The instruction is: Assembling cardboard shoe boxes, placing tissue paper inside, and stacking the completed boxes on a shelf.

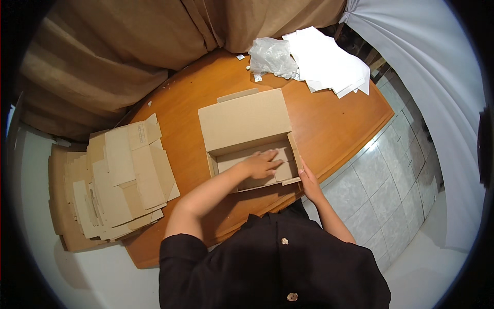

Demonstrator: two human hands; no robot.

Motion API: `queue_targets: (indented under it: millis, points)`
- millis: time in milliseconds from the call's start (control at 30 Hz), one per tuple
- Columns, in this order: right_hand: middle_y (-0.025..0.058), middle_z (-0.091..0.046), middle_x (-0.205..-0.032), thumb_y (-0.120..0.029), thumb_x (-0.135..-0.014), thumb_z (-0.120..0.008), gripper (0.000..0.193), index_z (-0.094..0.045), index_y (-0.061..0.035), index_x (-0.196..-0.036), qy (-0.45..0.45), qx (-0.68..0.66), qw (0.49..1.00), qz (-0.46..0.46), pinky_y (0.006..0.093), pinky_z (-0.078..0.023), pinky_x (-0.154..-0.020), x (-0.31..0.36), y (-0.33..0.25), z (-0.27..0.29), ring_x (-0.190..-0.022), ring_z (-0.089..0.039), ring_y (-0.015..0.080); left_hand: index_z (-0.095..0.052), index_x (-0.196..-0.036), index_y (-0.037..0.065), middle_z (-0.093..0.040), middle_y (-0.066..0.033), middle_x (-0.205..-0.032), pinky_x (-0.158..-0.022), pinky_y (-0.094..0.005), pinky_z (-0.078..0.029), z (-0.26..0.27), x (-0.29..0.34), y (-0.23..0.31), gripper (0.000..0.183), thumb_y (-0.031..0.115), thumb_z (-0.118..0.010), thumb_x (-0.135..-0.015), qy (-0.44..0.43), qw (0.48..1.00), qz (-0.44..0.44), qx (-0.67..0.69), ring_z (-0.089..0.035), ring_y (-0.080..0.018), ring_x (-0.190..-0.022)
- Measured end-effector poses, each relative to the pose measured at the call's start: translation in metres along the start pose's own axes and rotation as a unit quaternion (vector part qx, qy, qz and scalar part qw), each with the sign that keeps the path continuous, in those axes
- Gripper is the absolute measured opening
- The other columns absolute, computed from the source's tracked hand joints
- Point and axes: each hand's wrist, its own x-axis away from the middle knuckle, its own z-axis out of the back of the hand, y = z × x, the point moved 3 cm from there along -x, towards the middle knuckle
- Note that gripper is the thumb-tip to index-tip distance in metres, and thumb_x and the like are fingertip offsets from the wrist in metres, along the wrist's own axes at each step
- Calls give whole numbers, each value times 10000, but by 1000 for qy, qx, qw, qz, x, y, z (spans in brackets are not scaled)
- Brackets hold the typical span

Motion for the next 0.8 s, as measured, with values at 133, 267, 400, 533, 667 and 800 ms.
queue_targets:
  millis: [133, 267, 400, 533, 667, 800]
  points:
    - [183, -324, -1421, -130, -947, -365, 472, -285, 56, -1374, 5, 8, 1000, 24, 303, -197, -1082, -1, 0, 1, -1336, -278, 238, -33, -1464, 198, 114, -163, -1502, -1080, -541, -118, -20, 64, -22, 708, 574, -268, -913, -106, 969, 186, 122, -5, -358, -1390]
    - [191, -336, -1412, -125, -939, -364, 469, -301, 63, -1364, 14, 7, 999, 32, 306, -193, -1085, -3, 0, -3, -1335, -284, 250, 96, -1450, 207, 210, -143, -1483, -1075, -543, -84, -67, 74, -38, 862, 716, -227, -834, -194, 936, 264, 129, 145, -322, -1381]
    - [193, -343, -1407, -131, -936, -369, 472, -306, 63, -1362, 32, 5, 999, 31, 307, -197, -1084, -4, 7, 7, -1331, -293, 253, 113, -1445, 180, 232, -190, -1465, -1073, -550, -63, -56, 61, -30, 874, 713, -224, -840, -209, 932, 266, 129, 152, -363, -1371]
    - [189, -331, -1415, -138, -938, -369, 475, -302, 64, -1362, 42, 5, 999, 25, 304, -195, -1085, -5, 11, 13, -1336, -283, 246, 84, -1451, 200, 194, -171, -1482, -1076, -545, -56, -48, 52, -43, 795, 669, -192, -871, -155, 945, 255, 133, 139, -352, -1376]
    - [190, -320, -1423, -144, -938, -369, 482, -294, 56, -1371, 73, 0, 996, 42, 299, -191, -1085, -24, 12, 41, -1344, -267, 241, 20, -1459, 200, 105, -154, -1504, -1074, -561, -88, -23, 20, -38, 700, 592, -183, -915, -97, 952, 247, 149, 53, -342, -1390]
    - [174, -415, -1333, -133, -932, -390, 443, -351, 4, -1352, 141, -44, 987, 61, 318, -236, -1067, -63, 1, 53, -1284, -346, 257, -95, -1460, 205, -22, -117, -1517, -1076, -559, -149, -28, -2, -54, 682, 589, -216, -910, -10, 939, 280, 199, -71, -319, -1393]
